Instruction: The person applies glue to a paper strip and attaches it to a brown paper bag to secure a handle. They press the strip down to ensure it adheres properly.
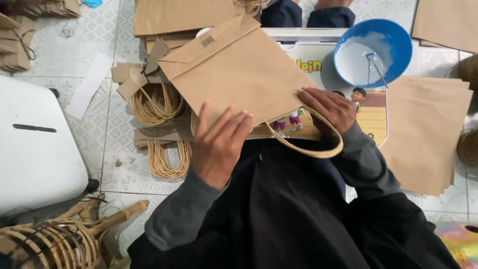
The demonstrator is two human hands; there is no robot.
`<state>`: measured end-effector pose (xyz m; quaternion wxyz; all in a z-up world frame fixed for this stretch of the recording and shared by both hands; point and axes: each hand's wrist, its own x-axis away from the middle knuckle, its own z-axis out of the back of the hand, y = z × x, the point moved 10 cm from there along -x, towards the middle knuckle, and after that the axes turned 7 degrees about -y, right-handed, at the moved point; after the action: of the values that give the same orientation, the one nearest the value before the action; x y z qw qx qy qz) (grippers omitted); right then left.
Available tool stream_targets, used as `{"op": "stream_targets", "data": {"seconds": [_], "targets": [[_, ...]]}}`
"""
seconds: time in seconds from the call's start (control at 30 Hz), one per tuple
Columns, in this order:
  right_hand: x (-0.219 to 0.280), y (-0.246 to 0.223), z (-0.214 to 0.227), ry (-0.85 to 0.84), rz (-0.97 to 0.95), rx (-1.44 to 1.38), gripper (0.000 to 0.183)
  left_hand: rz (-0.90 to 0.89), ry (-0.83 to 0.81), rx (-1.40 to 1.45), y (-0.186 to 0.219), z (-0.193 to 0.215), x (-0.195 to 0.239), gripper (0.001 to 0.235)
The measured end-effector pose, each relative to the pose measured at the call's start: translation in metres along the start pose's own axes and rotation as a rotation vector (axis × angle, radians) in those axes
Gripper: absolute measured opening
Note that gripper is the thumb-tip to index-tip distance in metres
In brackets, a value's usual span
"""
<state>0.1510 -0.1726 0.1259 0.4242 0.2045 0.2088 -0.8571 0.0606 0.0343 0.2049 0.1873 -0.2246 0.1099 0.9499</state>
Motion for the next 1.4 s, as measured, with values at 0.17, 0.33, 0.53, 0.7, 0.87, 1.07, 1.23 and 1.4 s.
{"op": "stream_targets", "data": {"seconds": [0.17,0.33,0.53,0.7,0.87,1.07,1.23,1.4], "targets": [[-0.015,-0.047,0.069,0.204,-0.124,0.141,0.031,-0.041,0.156,-0.01,0.011,0.127,0.007,0.084],[0.028,-0.052,0.095,0.554,-0.255,-0.088,0.014,-0.161,0.333,0.077,0.037,0.123,0.02,0.042],[0.079,-0.037,-0.04,0.169,-0.84,-0.886,0.043,-0.07,-0.059,0.232,0.063,0.002,0.0,0.045],[0.168,-0.028,-0.144,0.301,-1.049,-1.266,0.017,0.022,-0.218,0.326,0.077,-0.108,0.04,0.052],[0.115,-0.034,-0.113,0.298,-1.108,-1.356,0.02,0.056,-0.27,0.298,0.087,-0.151,0.056,0.06],[0.106,-0.031,-0.103,0.215,-1.02,-1.35,0.015,0.072,-0.361,0.251,0.085,-0.188,0.043,0.069],[0.134,-0.029,-0.127,0.203,-1.027,-1.353,0.022,0.076,-0.433,0.151,0.077,-0.228,0.02,0.069],[0.151,-0.026,-0.146,0.213,-1.049,-1.41,0.006,0.096,-0.598,-0.049,0.065,-0.27,0.0,0.074]]}}
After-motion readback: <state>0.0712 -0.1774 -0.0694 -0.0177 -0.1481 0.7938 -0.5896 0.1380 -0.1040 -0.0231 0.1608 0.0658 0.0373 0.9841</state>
